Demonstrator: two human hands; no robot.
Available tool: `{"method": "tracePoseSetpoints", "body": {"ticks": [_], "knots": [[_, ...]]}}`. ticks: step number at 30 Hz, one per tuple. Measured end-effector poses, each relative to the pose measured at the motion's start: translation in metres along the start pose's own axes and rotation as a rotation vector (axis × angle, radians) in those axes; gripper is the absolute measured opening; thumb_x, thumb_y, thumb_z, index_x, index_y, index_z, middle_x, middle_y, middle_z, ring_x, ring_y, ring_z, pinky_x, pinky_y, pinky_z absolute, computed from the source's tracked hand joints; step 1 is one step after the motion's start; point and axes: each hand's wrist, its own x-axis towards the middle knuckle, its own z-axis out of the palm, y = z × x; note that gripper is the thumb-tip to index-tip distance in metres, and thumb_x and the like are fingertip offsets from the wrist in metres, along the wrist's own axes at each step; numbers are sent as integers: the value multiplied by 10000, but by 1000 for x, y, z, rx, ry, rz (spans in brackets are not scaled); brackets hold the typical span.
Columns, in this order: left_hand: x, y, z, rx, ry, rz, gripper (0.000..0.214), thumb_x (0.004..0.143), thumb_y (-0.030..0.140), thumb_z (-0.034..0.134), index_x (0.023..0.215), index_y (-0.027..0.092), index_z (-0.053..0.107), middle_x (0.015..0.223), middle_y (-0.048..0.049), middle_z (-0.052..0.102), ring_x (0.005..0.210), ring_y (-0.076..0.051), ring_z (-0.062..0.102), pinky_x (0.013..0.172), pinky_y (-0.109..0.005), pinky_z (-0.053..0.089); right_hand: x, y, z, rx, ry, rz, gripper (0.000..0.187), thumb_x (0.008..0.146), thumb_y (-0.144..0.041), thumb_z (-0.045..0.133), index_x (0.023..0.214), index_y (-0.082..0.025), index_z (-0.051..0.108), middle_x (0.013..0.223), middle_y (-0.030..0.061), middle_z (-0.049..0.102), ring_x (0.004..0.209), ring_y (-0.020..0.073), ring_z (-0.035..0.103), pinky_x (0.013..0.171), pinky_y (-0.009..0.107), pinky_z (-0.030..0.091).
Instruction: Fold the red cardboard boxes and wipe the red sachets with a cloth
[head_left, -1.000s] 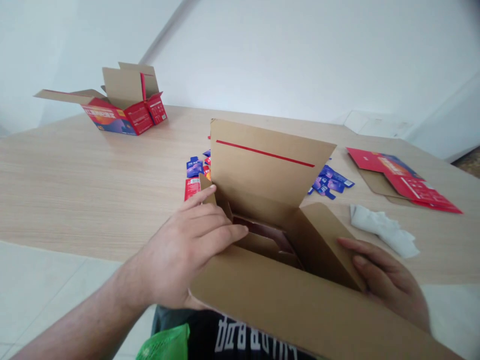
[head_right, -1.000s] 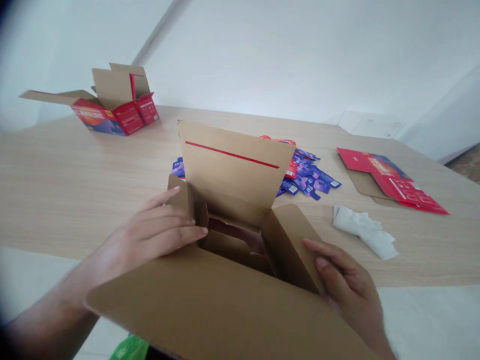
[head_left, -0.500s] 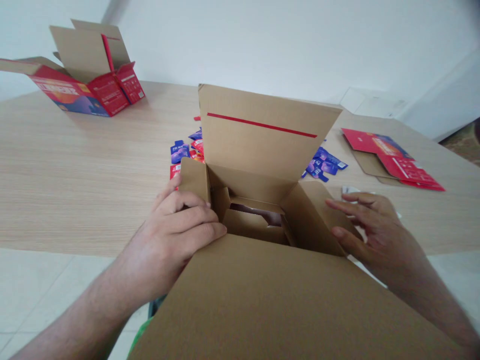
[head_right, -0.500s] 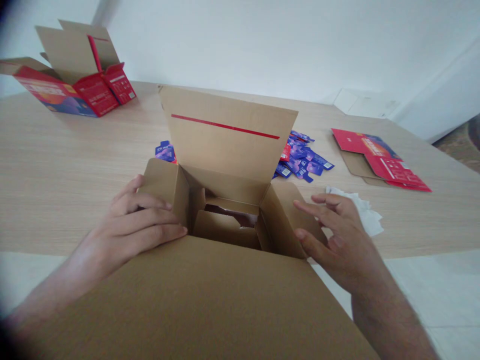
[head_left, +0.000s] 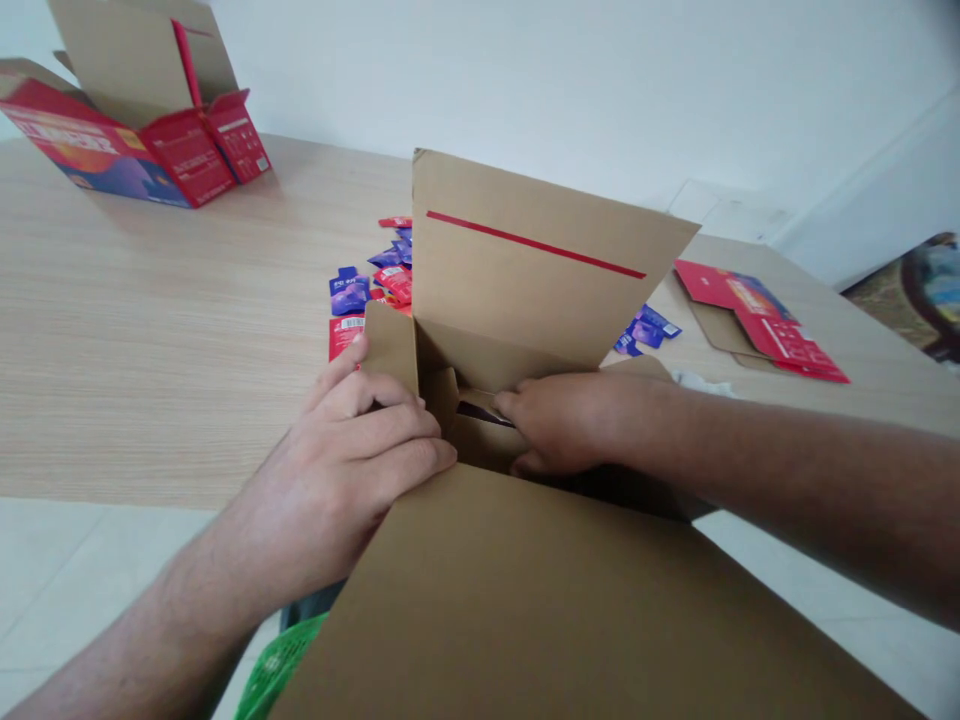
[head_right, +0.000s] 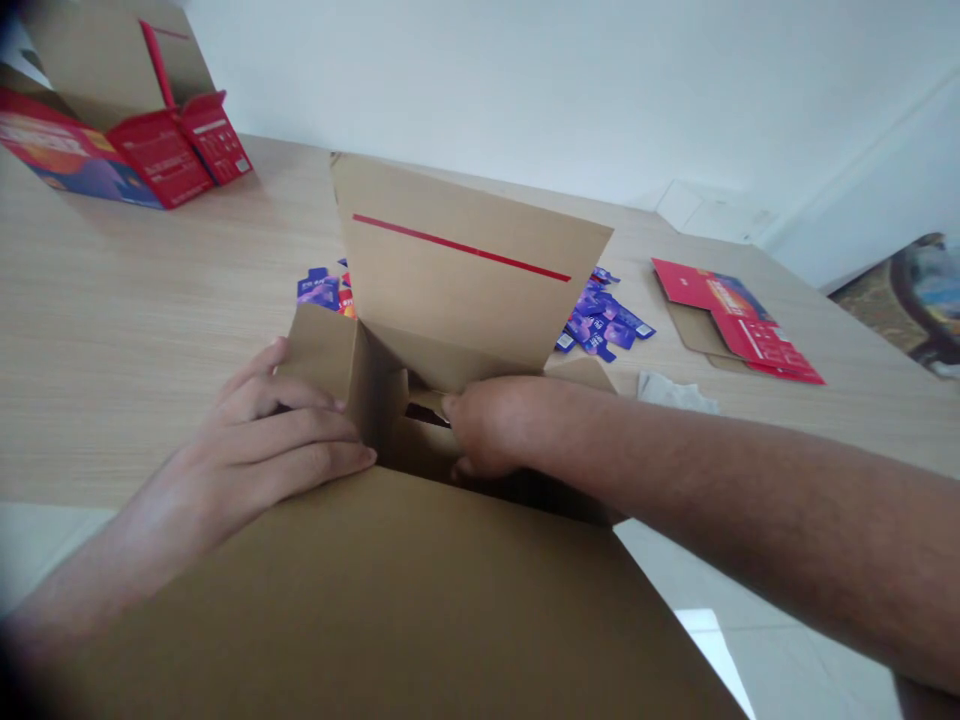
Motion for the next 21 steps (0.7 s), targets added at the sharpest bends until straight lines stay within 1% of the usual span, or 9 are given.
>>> {"method": "tracePoseSetpoints", "body": {"ticks": [2, 6, 8, 10, 12, 13, 17, 19, 21], "knots": [[-3, 0, -4, -24, -14, 1, 319, 1044, 149, 557, 1222, 327, 752, 1130, 11, 811, 1175, -246, 614, 1404, -537, 130, 7, -2, 6, -5, -33, 30, 876, 922, -582, 847, 1639, -190, 530, 1455, 214, 693, 1171, 421, 753, 946, 504, 633], [-13, -1, -12, -30, -21, 34, 345, 1019, 106, 561, 1227, 309, 748, 1118, 12, 812, 1198, -248, 614, 1412, -529, 165, 7, -2, 17, -23, -55, 55, 990, 913, -545, 874, 1706, -139, 443, 1522, 282, 630, 1134, 443, 771, 919, 533, 651], [-16, -2, -13, -39, -30, 43, 353, 1013, 91, 563, 1230, 298, 748, 1120, 11, 809, 1205, -241, 609, 1421, -506, 164, 6, -4, 17, -30, -32, 37, 876, 916, -515, 878, 1635, -133, 555, 1453, 265, 686, 1154, 455, 760, 946, 550, 640], [-18, -3, -14, -60, -36, 36, 359, 1010, 78, 565, 1226, 292, 754, 1116, 10, 807, 1204, -234, 605, 1428, -488, 169, 7, -6, 16, -12, -18, 26, 619, 926, -449, 868, 1431, -118, 734, 1287, 232, 773, 1115, 456, 766, 949, 560, 633], [-19, -3, -13, -74, -31, 37, 350, 1015, 86, 566, 1221, 291, 763, 1111, 12, 807, 1202, -233, 604, 1433, -495, 173, 11, -7, 16, 38, -18, 11, 468, 928, -384, 857, 1306, -118, 787, 1169, 201, 810, 1066, 440, 779, 928, 542, 635], [-20, -3, -13, -80, -17, 39, 341, 1021, 98, 562, 1214, 288, 768, 1108, 11, 807, 1202, -236, 605, 1433, -510, 179, 15, -7, 17, 70, -23, -3, 478, 932, -373, 849, 1335, -130, 768, 1172, 185, 813, 1060, 419, 784, 921, 517, 638], [-24, -2, -11, -96, 43, 49, 350, 1033, 103, 526, 1199, 269, 786, 1123, 9, 801, 1206, -233, 606, 1423, -544, 207, 33, -4, 27, 172, -71, -53, 674, 898, -353, 895, 1499, -173, 647, 1278, 160, 796, 1113, 355, 778, 964, 428, 623], [-26, -1, -10, -98, 43, 47, 353, 1031, 93, 531, 1198, 268, 789, 1138, 16, 800, 1207, -222, 602, 1424, -529, 209, 42, -4, 31, 213, -80, -45, 640, 850, -276, 939, 1429, -155, 695, 1227, 159, 806, 1099, 351, 779, 976, 416, 616], [-26, 0, -9, -96, 51, 50, 354, 1030, 86, 533, 1192, 268, 790, 1133, 22, 803, 1202, -218, 602, 1424, -531, 208, 51, -4, 31, 273, -50, -50, 495, 816, -199, 964, 1268, -147, 769, 1116, 124, 818, 1040, 326, 786, 970, 408, 617]]}}
